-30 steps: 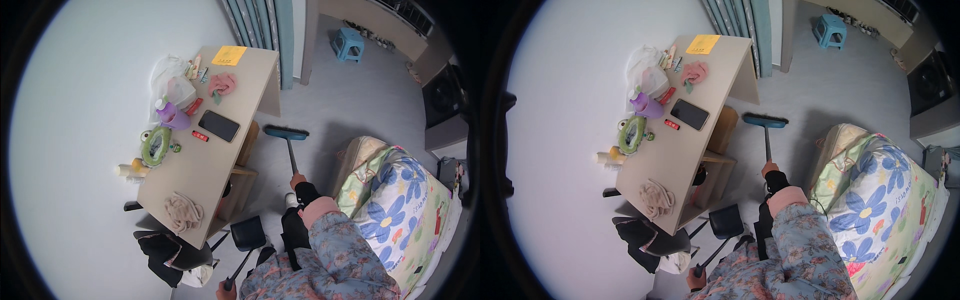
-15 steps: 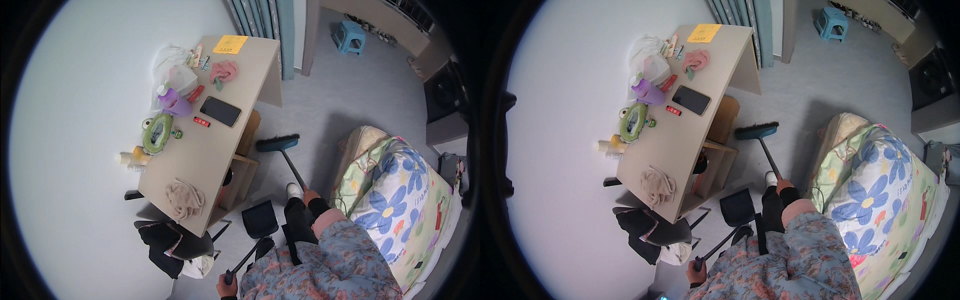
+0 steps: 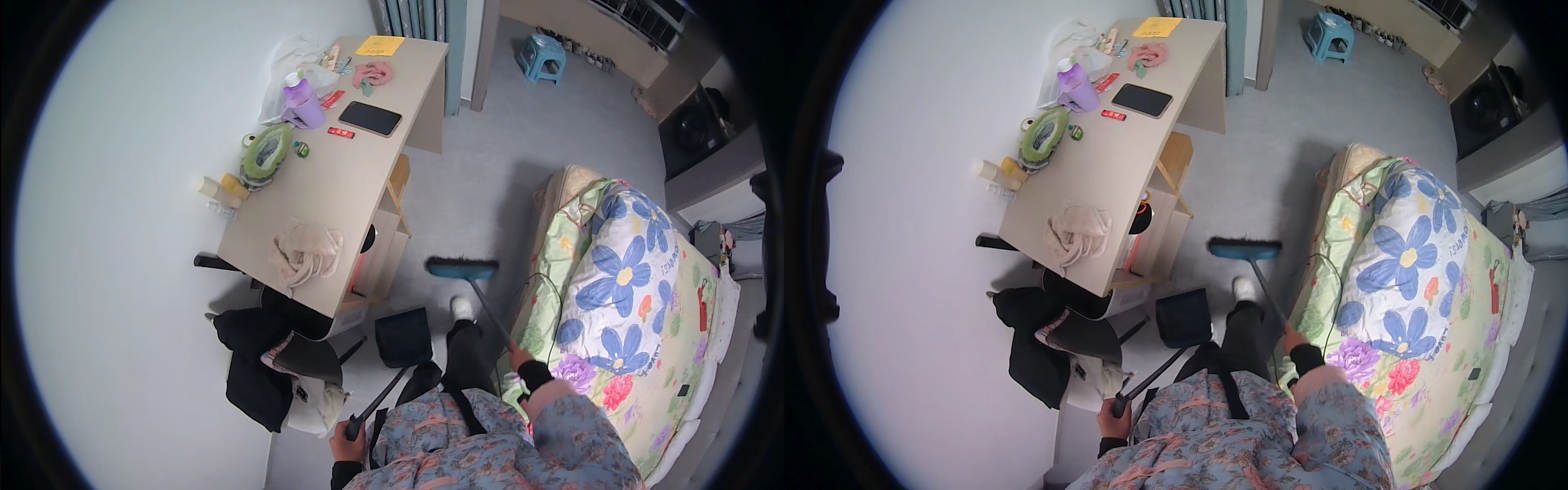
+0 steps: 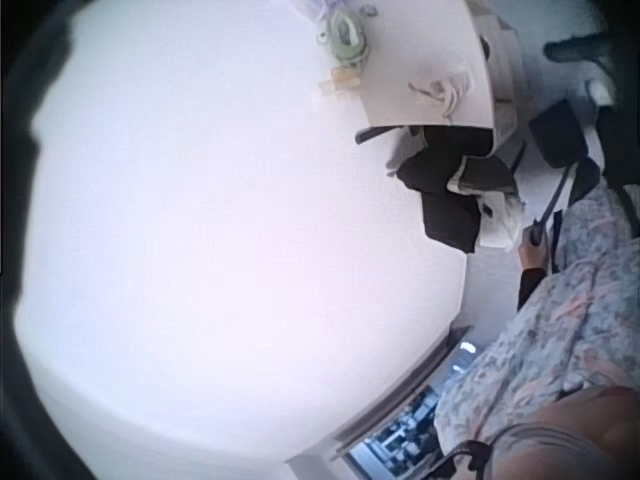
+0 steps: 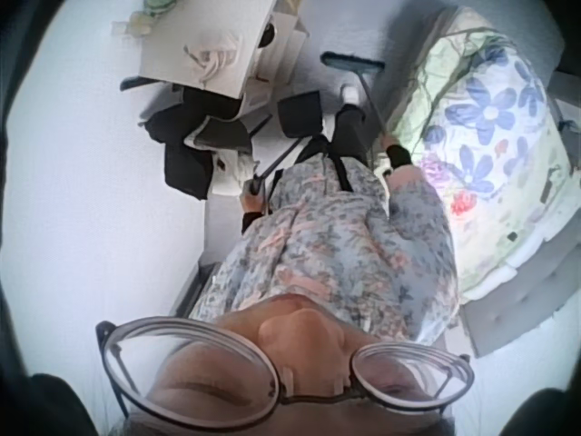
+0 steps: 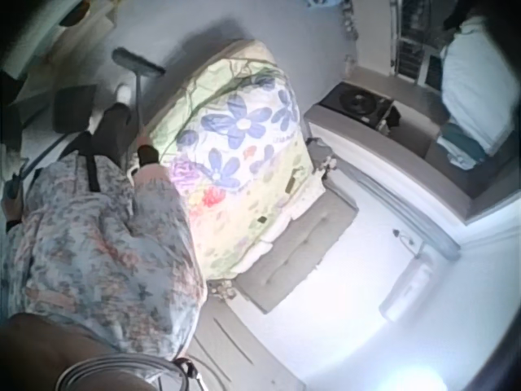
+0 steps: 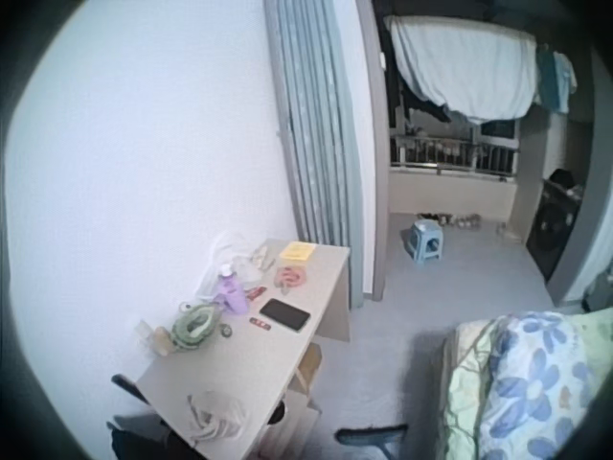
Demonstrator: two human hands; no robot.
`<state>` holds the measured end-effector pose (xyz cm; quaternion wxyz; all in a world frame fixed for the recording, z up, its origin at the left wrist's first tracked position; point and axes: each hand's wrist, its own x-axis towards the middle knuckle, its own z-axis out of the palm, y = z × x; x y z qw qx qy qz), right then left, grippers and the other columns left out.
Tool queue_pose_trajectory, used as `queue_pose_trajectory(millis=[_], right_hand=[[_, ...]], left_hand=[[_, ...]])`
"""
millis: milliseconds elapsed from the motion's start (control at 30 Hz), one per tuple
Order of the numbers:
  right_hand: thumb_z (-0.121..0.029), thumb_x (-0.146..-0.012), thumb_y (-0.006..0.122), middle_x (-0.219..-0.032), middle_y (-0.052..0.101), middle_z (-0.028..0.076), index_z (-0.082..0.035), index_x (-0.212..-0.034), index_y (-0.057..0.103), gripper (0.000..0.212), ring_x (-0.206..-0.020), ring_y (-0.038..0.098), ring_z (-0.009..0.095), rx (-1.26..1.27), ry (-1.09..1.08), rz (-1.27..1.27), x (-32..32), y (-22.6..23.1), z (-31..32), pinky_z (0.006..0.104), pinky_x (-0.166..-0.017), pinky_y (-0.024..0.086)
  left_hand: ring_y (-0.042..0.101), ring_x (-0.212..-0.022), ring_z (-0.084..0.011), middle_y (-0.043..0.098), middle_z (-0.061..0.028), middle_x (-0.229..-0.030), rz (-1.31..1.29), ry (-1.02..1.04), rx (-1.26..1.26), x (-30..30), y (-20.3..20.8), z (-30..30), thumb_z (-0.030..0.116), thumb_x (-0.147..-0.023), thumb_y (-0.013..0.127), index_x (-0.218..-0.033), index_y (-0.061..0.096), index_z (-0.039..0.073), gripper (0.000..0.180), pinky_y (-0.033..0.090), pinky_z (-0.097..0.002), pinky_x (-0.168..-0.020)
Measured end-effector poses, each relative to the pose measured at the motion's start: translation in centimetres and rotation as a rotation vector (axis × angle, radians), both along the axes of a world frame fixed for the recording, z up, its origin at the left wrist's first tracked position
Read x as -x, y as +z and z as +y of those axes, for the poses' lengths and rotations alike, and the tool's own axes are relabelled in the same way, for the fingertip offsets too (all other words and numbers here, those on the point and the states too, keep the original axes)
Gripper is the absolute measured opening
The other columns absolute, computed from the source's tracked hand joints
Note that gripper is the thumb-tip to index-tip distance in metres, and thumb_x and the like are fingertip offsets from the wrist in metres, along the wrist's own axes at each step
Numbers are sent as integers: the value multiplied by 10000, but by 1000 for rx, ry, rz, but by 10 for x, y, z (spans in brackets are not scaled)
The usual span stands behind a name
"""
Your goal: The person sweeps the floor with a broom and dustpan in a bedroom and adjacent hallway. They move around furniture and collect debris into the dustpan while navigating the space.
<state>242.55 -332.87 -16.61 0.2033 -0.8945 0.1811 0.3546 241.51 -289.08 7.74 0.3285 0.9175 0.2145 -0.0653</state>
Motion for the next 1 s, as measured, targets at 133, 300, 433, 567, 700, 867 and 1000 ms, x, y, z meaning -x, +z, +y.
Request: queue_pose_trajectory(millis=[133,300,433,567,700,867,1000], right_hand=[[-187,-807,402,-727,580,225,-109,-1199,331,406,-560,571,359,-9,30,62,61,29,22,437,-507,471],[-195,-792,462,-754,561,234,-36,-1046,435,301,-741,549,397,-186,-116,7,49,84,20,473,-668,433],[-203,-806,450,-791,562,240,-39,-1084,461,323,-764,542,390,-281,-343,56,14,109,4,462,-668,433],[-205,-806,449,-782,567,238,-59,-1149,437,373,-738,548,392,-214,-219,-346,-44,66,-7,450,-667,444],[-201,-786,471,-827,572,235,-43,-1148,442,396,-794,550,380,-169,-386,-388,-129,-4,-17,442,-713,442],[-193,-764,490,-868,576,221,-59,-1181,427,442,-832,547,379,-69,-531,-379,-227,-59,-30,436,-743,438],[-184,-786,462,-915,571,213,-77,-1214,392,447,-863,540,369,69,-438,-358,-257,-82,-44,432,-760,432]], left_hand=[[596,-554,-264,577,-135,-609,-5,-26,-38,26,0,5,198,-661,686,-789,536,44,251,454,-322,-499],[586,-562,-303,579,-147,-620,5,-15,-103,55,-3,4,215,-657,684,-795,535,52,260,453,-354,-498],[585,-587,-314,580,-143,-616,40,38,-179,79,2,-1,241,-656,684,-798,542,70,264,455,-363,-508],[534,-564,-317,536,-144,-618,42,162,-209,98,9,-15,176,-654,683,-747,507,37,243,410,-370,-514],[527,-565,-257,526,-134,-629,56,190,-288,111,14,-20,160,-646,686,-731,505,26,241,418,-330,-541],[448,-469,-206,501,-82,-540,172,214,-354,125,15,-17,260,-714,649,-691,514,75,229,378,-336,-466],[360,-444,-182,428,-64,-497,185,209,-351,132,11,-11,287,-727,645,-650,477,69,285,322,-324,-432]])
